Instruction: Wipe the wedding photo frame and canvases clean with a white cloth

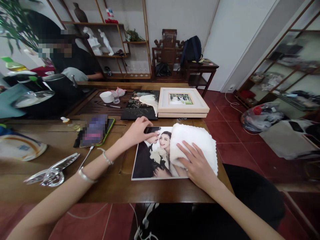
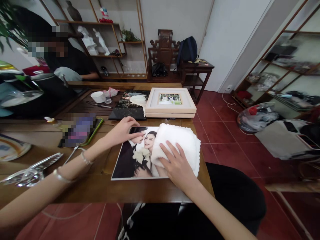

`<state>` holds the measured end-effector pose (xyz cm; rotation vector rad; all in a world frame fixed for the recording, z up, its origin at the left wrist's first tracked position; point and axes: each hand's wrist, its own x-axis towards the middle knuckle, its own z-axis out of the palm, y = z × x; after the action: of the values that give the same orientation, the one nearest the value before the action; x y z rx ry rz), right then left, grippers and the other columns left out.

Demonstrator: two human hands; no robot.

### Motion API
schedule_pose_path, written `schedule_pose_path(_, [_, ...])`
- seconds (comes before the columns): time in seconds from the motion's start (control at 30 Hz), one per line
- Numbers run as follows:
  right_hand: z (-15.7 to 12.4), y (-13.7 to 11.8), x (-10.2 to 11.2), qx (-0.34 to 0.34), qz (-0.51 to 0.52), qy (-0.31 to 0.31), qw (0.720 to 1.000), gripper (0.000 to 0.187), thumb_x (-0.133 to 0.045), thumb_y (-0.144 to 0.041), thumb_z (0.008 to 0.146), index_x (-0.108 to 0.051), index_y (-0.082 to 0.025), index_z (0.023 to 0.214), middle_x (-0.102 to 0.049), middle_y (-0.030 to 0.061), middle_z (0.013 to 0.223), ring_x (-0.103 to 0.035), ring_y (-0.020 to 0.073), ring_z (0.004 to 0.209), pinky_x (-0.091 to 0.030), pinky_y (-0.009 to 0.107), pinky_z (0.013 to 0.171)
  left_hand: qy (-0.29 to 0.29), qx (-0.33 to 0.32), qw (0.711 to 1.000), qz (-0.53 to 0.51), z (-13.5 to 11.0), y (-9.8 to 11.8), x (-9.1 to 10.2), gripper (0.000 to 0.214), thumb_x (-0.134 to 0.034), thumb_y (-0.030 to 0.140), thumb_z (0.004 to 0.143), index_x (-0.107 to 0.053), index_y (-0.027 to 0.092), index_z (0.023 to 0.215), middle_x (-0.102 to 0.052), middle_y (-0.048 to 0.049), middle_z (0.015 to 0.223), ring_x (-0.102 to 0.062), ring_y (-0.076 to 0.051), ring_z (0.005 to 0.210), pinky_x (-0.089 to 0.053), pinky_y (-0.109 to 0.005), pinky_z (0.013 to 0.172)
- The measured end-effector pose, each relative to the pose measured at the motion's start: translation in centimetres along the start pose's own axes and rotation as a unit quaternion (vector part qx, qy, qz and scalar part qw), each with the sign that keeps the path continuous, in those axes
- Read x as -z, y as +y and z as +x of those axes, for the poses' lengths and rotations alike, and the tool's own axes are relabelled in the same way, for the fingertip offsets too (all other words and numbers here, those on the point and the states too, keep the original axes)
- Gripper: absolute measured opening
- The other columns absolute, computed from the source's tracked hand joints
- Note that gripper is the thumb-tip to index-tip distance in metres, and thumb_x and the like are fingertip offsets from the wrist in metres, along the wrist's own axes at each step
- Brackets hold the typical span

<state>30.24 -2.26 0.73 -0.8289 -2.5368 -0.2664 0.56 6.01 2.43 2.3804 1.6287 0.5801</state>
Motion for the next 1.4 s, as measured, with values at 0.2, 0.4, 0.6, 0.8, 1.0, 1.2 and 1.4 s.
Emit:
schedule_pose_path(0.2, [0.5, -0.5, -0.5, -0.001, 0.005, -0.004, 1.0, 0.027, -0.054, -0.006, 0.085, -0.068, -0.018, 0.104, -0.052, 0.0127, 0.146, -0.04, 0.0331, 0.14, -0.038, 0.057, 0.11, 0.001, -0.008, 1.0, 0.019, -5.0, 2.5, -1.2, 0.058, -0.047, 0.051, 0.097, -0.044, 0.015, 0.142, -0.019, -0.0197, 0.161, -0.017, -0.037, 0.148, -0.03, -0.057, 0.113])
schedule_pose_path(0.4, [1.8, -1.2, -1.1, -0.006, 0.009, -0.018, 1.0, 0.03, -0.052, -0.005, 0.084, -0.067, -0.019, 0.106, -0.051, 0.0122, 0.146, -0.04, 0.0329, 0.14, -0.037, 0.058, 0.11, -0.026, -0.018, 0.999, -0.012, -4.1, 1.0, -1.2, 0.047, -0.042, 0.044, 0.1, -0.049, 0.022, 0.141, -0.038, -0.0124, 0.156, -0.027, -0.033, 0.147, -0.029, -0.057, 0.115])
schedule_pose_path(0.6, [4.1, -1.3, -0.5, -0.052, 0.031, -0.054, 0.997, 0.025, -0.058, -0.01, 0.079, -0.067, -0.019, 0.1, -0.063, 0.0162, 0.126, -0.054, 0.0345, 0.122, -0.049, 0.054, 0.095, 0.0, -0.01, 1.0, -0.028, -4.8, 0.1, -1.7, 0.051, -0.044, 0.047, 0.099, -0.051, 0.018, 0.141, -0.037, -0.0145, 0.156, -0.029, -0.032, 0.146, -0.031, -0.052, 0.115])
schedule_pose_path(0.8, [4.8, 0.8, 0.0, -0.046, -0.019, -0.092, 0.994, 0.045, -0.045, 0.009, 0.07, -0.066, -0.017, 0.101, -0.051, 0.0194, 0.144, -0.04, 0.0421, 0.137, -0.046, 0.066, 0.096, -0.037, -0.012, 0.999, -0.02, -6.1, 0.7, -1.5, 0.069, -0.051, 0.053, 0.095, -0.032, 0.021, 0.153, -0.028, -0.015, 0.161, -0.019, -0.033, 0.15, -0.03, -0.056, 0.113])
schedule_pose_path(1.0, [4.8, 5.1, -0.2, -0.043, -0.046, 0.051, 0.997, 0.047, -0.038, 0.011, 0.076, -0.066, -0.017, 0.102, -0.052, 0.0151, 0.145, -0.031, 0.0319, 0.145, -0.029, 0.064, 0.115, -0.007, -0.034, 0.999, -0.04, -6.1, 0.7, -1.7, 0.059, -0.053, 0.05, 0.096, -0.041, 0.025, 0.148, -0.039, -0.0106, 0.156, -0.029, -0.03, 0.147, -0.034, -0.052, 0.113])
schedule_pose_path(1.2, [4.9, 5.1, -2.7, -0.062, -0.014, -0.036, 0.997, 0.052, -0.04, 0.011, 0.071, -0.067, -0.017, 0.106, -0.052, 0.0133, 0.146, -0.03, 0.0318, 0.146, -0.031, 0.063, 0.114, 0.033, 0.005, 0.999, -0.036, -6.9, 1.8, -2.1, 0.054, -0.052, 0.048, 0.096, -0.048, 0.023, 0.143, -0.047, -0.0104, 0.151, -0.035, -0.029, 0.145, -0.036, -0.05, 0.114])
schedule_pose_path(1.4, [4.6, 4.8, -2.8, -0.082, 0.005, -0.053, 0.995, 0.055, -0.039, 0.011, 0.071, -0.067, -0.018, 0.108, -0.051, 0.0126, 0.146, -0.03, 0.0327, 0.146, -0.032, 0.063, 0.114, 0.012, 0.002, 1.0, -0.025, -7.5, 2.7, -2.4, 0.068, -0.051, 0.055, 0.094, -0.036, 0.021, 0.151, -0.033, -0.0141, 0.158, -0.026, -0.033, 0.148, -0.035, -0.054, 0.112])
